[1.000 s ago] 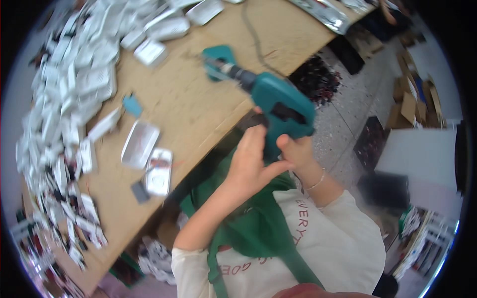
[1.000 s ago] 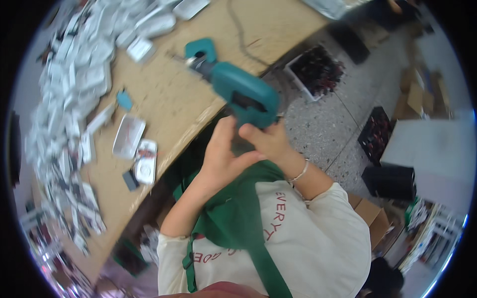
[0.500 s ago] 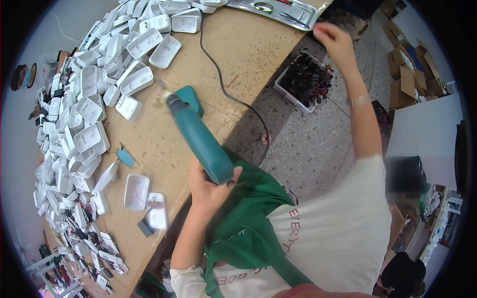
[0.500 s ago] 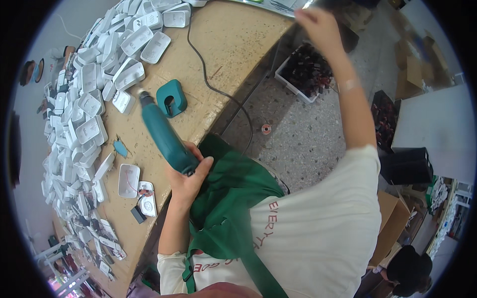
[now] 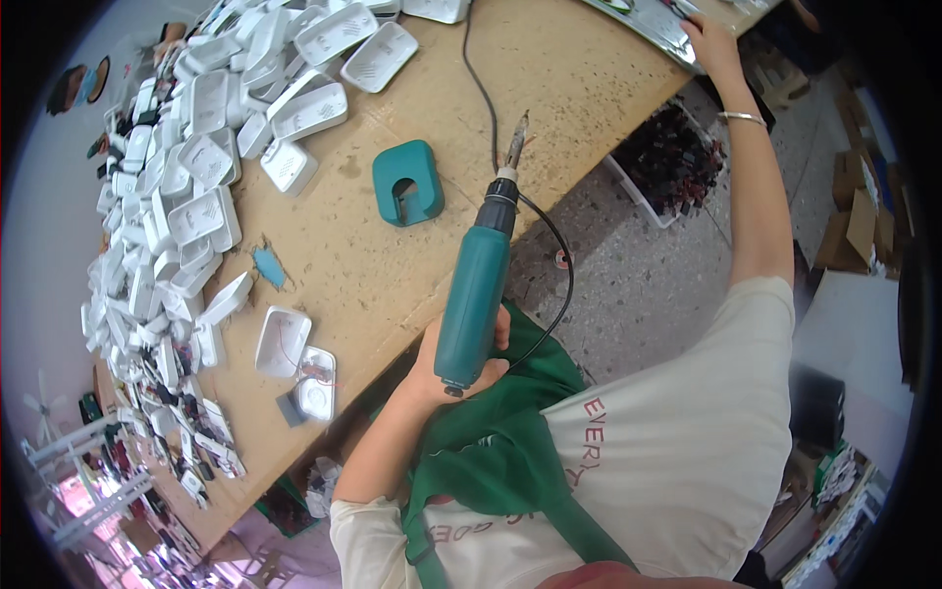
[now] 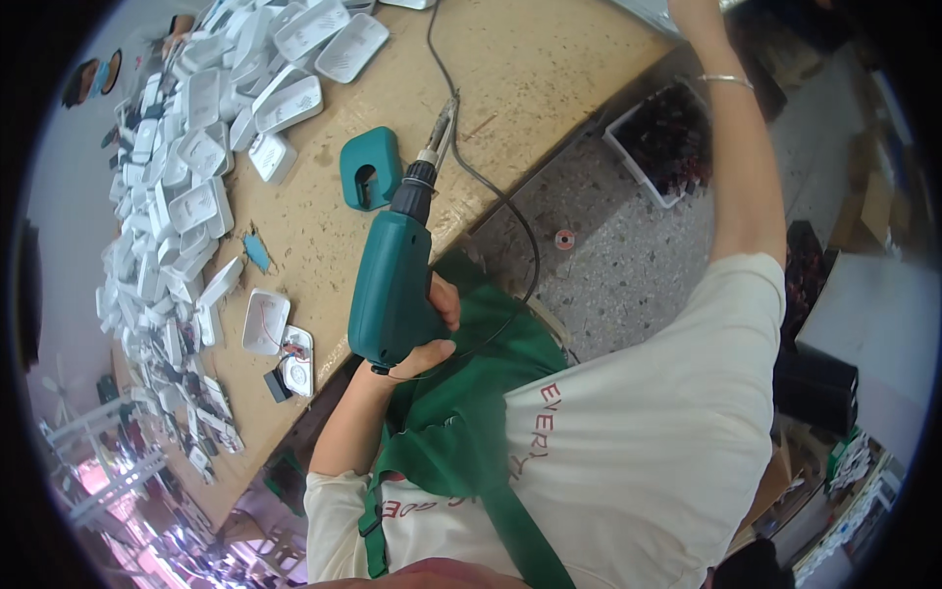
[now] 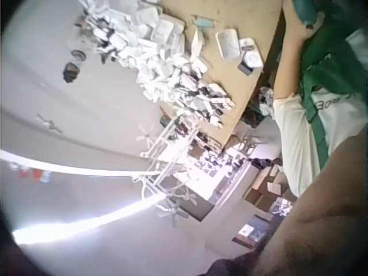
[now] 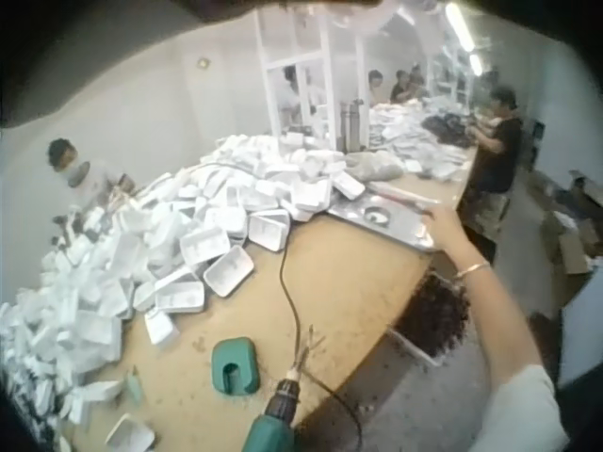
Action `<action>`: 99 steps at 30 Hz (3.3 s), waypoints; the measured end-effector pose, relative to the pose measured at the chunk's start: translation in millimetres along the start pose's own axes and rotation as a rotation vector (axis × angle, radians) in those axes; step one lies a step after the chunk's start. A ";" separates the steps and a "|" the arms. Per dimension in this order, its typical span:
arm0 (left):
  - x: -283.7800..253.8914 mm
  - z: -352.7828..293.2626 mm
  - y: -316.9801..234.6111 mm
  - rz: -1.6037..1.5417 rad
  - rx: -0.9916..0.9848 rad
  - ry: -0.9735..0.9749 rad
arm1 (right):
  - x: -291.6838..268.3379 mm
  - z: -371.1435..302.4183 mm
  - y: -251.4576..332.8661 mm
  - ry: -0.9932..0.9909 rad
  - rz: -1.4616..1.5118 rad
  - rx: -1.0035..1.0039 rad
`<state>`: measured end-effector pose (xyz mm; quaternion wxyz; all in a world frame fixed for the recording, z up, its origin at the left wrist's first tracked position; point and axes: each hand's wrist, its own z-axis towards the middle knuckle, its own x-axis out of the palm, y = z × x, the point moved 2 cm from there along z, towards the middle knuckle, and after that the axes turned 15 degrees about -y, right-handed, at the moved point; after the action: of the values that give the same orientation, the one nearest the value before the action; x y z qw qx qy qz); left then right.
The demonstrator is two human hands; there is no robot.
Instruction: Soldering wires onto a circuit board inside a white plastic casing on a factory workbench.
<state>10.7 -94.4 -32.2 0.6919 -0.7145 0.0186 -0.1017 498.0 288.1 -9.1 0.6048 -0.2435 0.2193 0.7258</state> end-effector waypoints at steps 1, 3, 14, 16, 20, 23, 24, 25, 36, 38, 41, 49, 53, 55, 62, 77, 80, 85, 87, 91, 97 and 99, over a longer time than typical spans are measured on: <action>-3.5 -0.8 3.2 0.009 -0.018 0.006 | -23.1 -6.6 33.1 -0.049 0.204 0.063; -4.4 -1.0 9.0 0.123 0.096 0.132 | -101.7 -43.1 96.4 -0.061 0.449 0.132; 0.5 -7.2 8.7 -0.078 -0.145 0.272 | -252.3 -198.1 266.3 0.268 0.909 0.686; 1.9 -5.9 9.8 -0.079 -0.168 0.283 | -255.0 -195.4 274.6 0.252 0.805 0.633; 9.4 1.2 9.9 -0.077 -0.155 0.290 | -251.3 -191.5 275.1 0.182 0.793 0.594; 7.1 -0.6 6.1 -0.063 -0.145 0.292 | -245.1 -196.4 281.3 0.163 0.816 0.615; 4.6 -3.8 6.7 -0.061 -0.150 0.289 | -242.0 -198.6 283.4 0.167 0.821 0.632; 3.8 -6.2 7.6 -0.093 -0.179 0.273 | -237.1 -198.8 280.1 0.169 0.822 0.631; 6.2 -6.0 11.3 -0.242 -0.282 0.233 | -250.4 -195.9 287.5 0.092 0.773 0.632; 6.6 -3.7 10.1 -0.162 -0.222 0.228 | -245.8 -198.0 280.6 0.103 0.707 0.576; -2.2 -0.5 7.0 0.450 0.079 0.271 | -242.6 -196.1 263.7 0.130 0.593 0.542; 6.4 -4.4 11.4 0.577 0.420 0.218 | -274.3 -181.5 254.7 0.265 0.658 0.528; 5.7 -5.3 8.8 0.641 0.460 0.222 | -275.9 -181.3 252.3 0.280 0.638 0.410; 5.8 -5.8 6.6 0.665 0.447 0.222 | -276.1 -180.0 251.5 0.296 0.628 0.393; 12.8 -4.8 -5.5 0.744 0.557 0.197 | -267.8 -178.1 238.3 0.284 0.556 0.297; 28.9 -7.4 -18.3 0.921 0.673 0.229 | -290.3 -177.4 222.9 0.322 0.404 0.197; 29.8 -6.7 -19.3 0.954 0.667 0.230 | -301.9 -171.9 226.4 0.347 0.442 0.217; 32.2 -7.7 -21.8 1.038 0.671 0.283 | -305.1 -166.8 235.7 0.364 0.446 0.111; 31.7 -6.6 -23.5 1.042 0.682 0.282 | -304.8 -162.6 238.0 0.424 0.427 0.063; 31.4 -8.4 -23.0 1.061 0.717 0.280 | -304.2 -163.6 237.6 0.451 0.397 0.027; 31.5 -11.9 -24.6 1.062 0.715 0.292 | -297.4 -165.6 221.2 0.441 0.142 -0.087; 31.3 -11.0 -24.8 1.064 0.723 0.282 | -297.1 -165.5 217.0 0.367 0.194 -0.027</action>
<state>36.6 -109.4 -3.6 0.8352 -0.3103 0.4243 0.1617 343.4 -79.8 50.0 0.4786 -0.3574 0.3385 0.7271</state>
